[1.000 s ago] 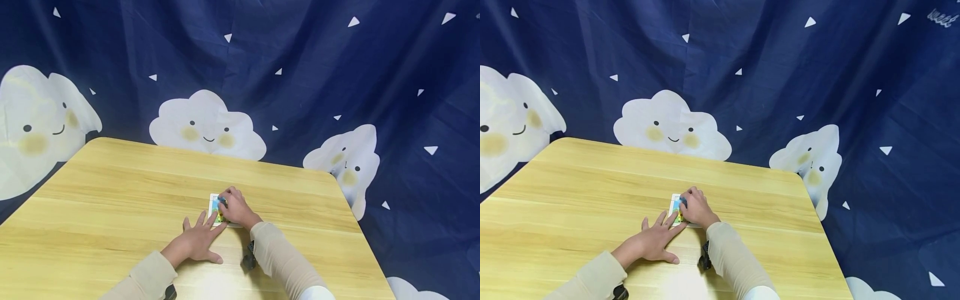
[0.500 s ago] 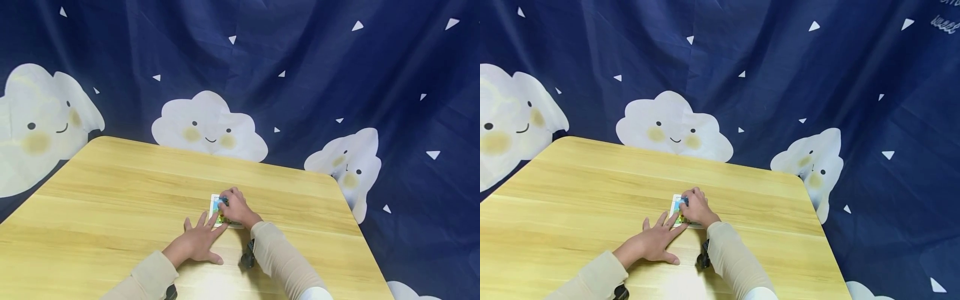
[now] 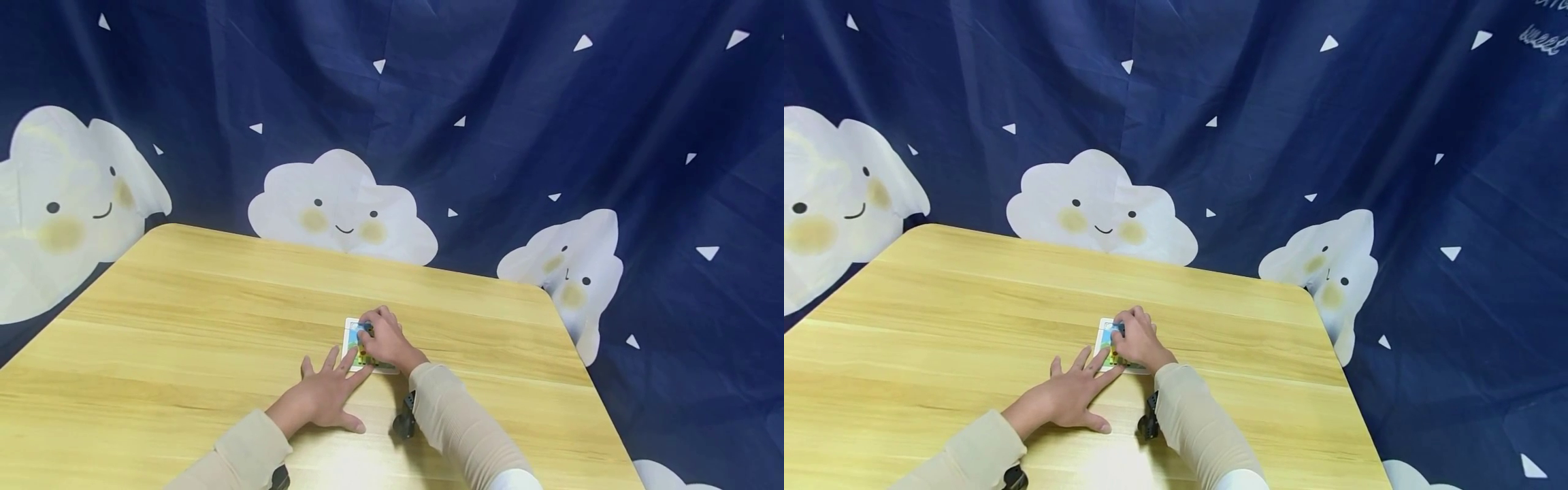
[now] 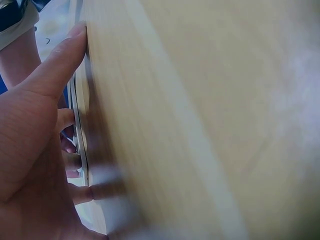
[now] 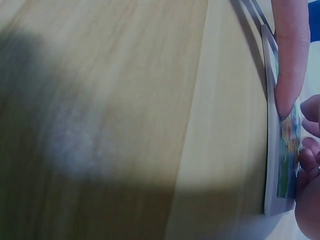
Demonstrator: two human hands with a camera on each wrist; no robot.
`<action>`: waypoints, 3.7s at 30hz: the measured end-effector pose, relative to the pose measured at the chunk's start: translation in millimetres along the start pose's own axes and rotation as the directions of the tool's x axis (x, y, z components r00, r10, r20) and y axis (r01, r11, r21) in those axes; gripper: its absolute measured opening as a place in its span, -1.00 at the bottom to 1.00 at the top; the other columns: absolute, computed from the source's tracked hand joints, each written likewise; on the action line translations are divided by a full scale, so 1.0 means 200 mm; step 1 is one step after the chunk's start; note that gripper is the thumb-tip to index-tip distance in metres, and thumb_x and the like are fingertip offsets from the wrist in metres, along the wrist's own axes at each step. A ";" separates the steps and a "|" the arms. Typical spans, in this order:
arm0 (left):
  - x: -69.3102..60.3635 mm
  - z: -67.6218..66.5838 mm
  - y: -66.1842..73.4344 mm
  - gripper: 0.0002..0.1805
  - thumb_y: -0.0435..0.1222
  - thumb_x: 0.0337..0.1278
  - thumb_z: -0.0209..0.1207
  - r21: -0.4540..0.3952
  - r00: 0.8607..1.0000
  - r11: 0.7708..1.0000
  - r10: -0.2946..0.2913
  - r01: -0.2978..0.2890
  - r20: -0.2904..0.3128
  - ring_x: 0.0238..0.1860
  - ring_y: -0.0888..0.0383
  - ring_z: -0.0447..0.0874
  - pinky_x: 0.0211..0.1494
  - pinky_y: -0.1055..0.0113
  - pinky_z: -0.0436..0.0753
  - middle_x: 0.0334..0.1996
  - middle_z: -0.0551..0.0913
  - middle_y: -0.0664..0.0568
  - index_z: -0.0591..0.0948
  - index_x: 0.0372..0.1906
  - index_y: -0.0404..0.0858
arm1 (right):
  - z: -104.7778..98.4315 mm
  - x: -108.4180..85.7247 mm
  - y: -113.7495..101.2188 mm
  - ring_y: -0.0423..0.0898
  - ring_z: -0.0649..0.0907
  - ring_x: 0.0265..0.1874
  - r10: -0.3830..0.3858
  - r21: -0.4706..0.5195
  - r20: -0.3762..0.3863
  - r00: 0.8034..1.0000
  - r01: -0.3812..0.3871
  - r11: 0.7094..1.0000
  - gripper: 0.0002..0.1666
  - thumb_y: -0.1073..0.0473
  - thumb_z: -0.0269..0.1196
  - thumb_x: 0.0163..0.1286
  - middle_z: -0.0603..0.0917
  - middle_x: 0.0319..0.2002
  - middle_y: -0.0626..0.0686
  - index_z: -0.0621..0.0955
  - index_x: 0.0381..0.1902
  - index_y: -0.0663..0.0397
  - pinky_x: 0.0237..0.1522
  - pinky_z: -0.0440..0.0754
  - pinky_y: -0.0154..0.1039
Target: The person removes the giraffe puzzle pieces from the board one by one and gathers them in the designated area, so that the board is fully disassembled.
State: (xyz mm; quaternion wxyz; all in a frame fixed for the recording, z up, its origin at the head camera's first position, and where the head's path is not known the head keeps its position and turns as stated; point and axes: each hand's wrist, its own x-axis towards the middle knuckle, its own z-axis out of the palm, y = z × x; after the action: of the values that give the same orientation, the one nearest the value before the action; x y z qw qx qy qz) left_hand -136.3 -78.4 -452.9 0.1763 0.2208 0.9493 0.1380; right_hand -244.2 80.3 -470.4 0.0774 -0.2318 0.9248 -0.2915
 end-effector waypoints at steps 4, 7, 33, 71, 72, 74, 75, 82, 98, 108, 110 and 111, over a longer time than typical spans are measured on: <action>0.00 0.00 0.00 0.13 0.34 0.04 0.40 -0.005 1.000 1.000 0.007 -0.007 -0.005 0.60 -0.47 -0.03 0.25 -0.76 0.06 0.67 0.05 -0.28 0.32 0.65 -0.08 | 0.00 0.00 0.00 0.13 0.49 0.10 -0.008 0.004 -0.012 1.000 0.008 1.000 -0.70 0.24 0.17 0.56 0.50 0.08 0.15 0.63 0.15 0.23 0.15 0.44 0.17; 0.00 0.00 0.00 0.13 0.34 0.04 0.40 -0.009 1.000 1.000 0.011 -0.012 -0.006 0.60 -0.48 -0.03 0.25 -0.76 0.05 0.67 0.06 -0.29 0.32 0.64 -0.10 | 0.01 -0.01 0.00 0.14 0.50 0.10 -0.017 0.008 -0.009 1.000 0.017 1.000 -0.77 0.24 0.16 0.56 0.52 0.07 0.14 0.65 0.06 0.21 0.15 0.42 0.18; -0.01 0.00 0.00 0.12 0.35 0.06 0.39 -0.003 1.000 1.000 0.007 -0.007 0.006 0.60 -0.49 -0.04 0.24 -0.76 0.07 0.67 0.05 -0.31 0.32 0.64 -0.10 | 0.02 -0.02 0.02 0.10 0.56 0.14 -0.018 -0.035 -0.017 1.000 0.017 0.999 -0.67 0.19 0.20 0.59 0.54 0.13 0.14 0.66 0.18 0.20 0.25 0.51 0.13; 0.00 0.00 0.00 0.13 0.36 0.04 0.39 0.005 1.000 1.000 0.003 -0.003 0.003 0.60 -0.48 -0.01 0.25 -0.75 0.08 0.67 0.05 -0.29 0.31 0.65 -0.08 | -0.02 0.04 0.01 0.00 0.56 -0.08 0.032 0.044 -0.003 0.999 -0.032 0.999 -0.73 0.24 0.07 0.67 0.55 -0.02 0.07 0.68 0.05 0.19 0.08 0.52 0.12; 0.00 0.00 0.00 0.13 0.36 0.04 0.39 0.002 1.000 1.000 0.003 -0.003 0.002 0.60 -0.48 -0.01 0.26 -0.75 0.07 0.67 0.05 -0.29 0.31 0.65 -0.08 | -0.02 0.04 0.01 0.00 0.56 -0.08 0.033 0.046 -0.005 0.999 -0.033 0.998 -0.74 0.24 0.06 0.67 0.55 -0.02 0.07 0.68 0.04 0.18 0.08 0.52 0.12; 0.00 0.00 0.00 0.13 0.35 0.04 0.39 -0.004 1.000 1.000 0.005 -0.005 0.001 0.60 -0.48 -0.01 0.26 -0.75 0.07 0.67 0.06 -0.30 0.31 0.65 -0.09 | -0.02 0.04 0.01 0.00 0.56 -0.07 0.030 0.046 -0.009 1.000 -0.030 0.999 -0.74 0.24 0.06 0.67 0.56 -0.03 0.06 0.69 0.02 0.17 0.10 0.52 0.13; 0.00 0.00 0.00 0.13 0.35 0.05 0.39 -0.005 1.000 1.000 0.005 -0.005 0.001 0.60 -0.47 -0.01 0.26 -0.75 0.07 0.67 0.06 -0.29 0.31 0.65 -0.09 | -0.02 0.03 0.01 0.00 0.57 -0.06 0.025 0.045 -0.008 1.000 -0.024 0.999 -0.75 0.25 0.07 0.67 0.56 -0.03 0.05 0.69 0.00 0.17 0.10 0.52 0.15; 0.00 0.01 0.00 0.12 0.35 0.06 0.39 -0.004 1.000 1.000 -0.001 0.001 -0.001 0.60 -0.46 -0.01 0.26 -0.75 0.07 0.67 0.06 -0.27 0.32 0.65 -0.08 | -0.02 0.03 -0.01 0.01 0.59 -0.06 0.016 0.061 -0.005 1.000 -0.015 0.998 -0.74 0.24 0.09 0.67 0.62 -0.04 0.06 0.71 0.03 0.18 0.13 0.49 0.23; 0.00 -0.01 0.00 0.14 0.35 0.02 0.41 0.005 1.000 1.000 -0.006 0.006 -0.003 0.60 -0.46 -0.02 0.26 -0.75 0.06 0.67 0.06 -0.28 0.32 0.64 -0.09 | -0.03 0.01 0.02 0.09 0.64 0.05 -0.082 -0.044 -0.018 0.996 0.082 0.996 -0.67 0.30 0.10 0.61 0.61 0.07 0.19 0.72 0.12 0.31 0.15 0.65 0.03; 0.01 0.00 -0.01 0.13 0.33 0.05 0.41 -0.015 1.000 1.000 0.005 -0.005 0.001 0.60 -0.48 -0.04 0.26 -0.76 0.04 0.67 0.04 -0.31 0.31 0.65 -0.12 | -0.03 0.03 0.02 0.13 0.59 0.11 -0.118 -0.148 -0.009 0.993 0.116 0.982 -0.69 0.30 0.16 0.56 0.60 0.13 0.18 0.73 0.12 0.25 0.16 0.61 0.03; 0.00 0.00 -0.01 0.13 0.32 0.06 0.41 -0.024 1.000 1.000 0.009 -0.009 0.004 0.60 -0.49 -0.05 0.25 -0.76 0.03 0.66 0.04 -0.33 0.31 0.65 -0.12 | -0.03 0.03 0.01 0.14 0.56 0.14 -0.073 -0.109 0.003 0.997 0.073 0.991 -0.71 0.30 0.14 0.57 0.55 0.17 0.17 0.71 0.11 0.23 0.18 0.58 0.08; 0.01 0.00 -0.01 0.12 0.32 0.06 0.41 -0.029 1.000 1.000 0.011 -0.011 0.007 0.60 -0.49 -0.06 0.25 -0.77 0.02 0.66 0.04 -0.33 0.30 0.65 -0.11 | -0.03 0.03 0.01 0.13 0.54 0.15 -0.049 -0.086 0.009 0.999 0.050 0.995 -0.72 0.30 0.13 0.58 0.53 0.18 0.17 0.70 0.10 0.22 0.17 0.56 0.09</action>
State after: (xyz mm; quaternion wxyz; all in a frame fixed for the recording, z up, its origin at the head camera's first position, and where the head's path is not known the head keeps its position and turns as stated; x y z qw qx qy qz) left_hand -137.8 -79.6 -454.2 0.1819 0.2238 0.9454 0.1520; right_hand -251.6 81.0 -466.6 0.0631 -0.2587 0.9303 -0.2524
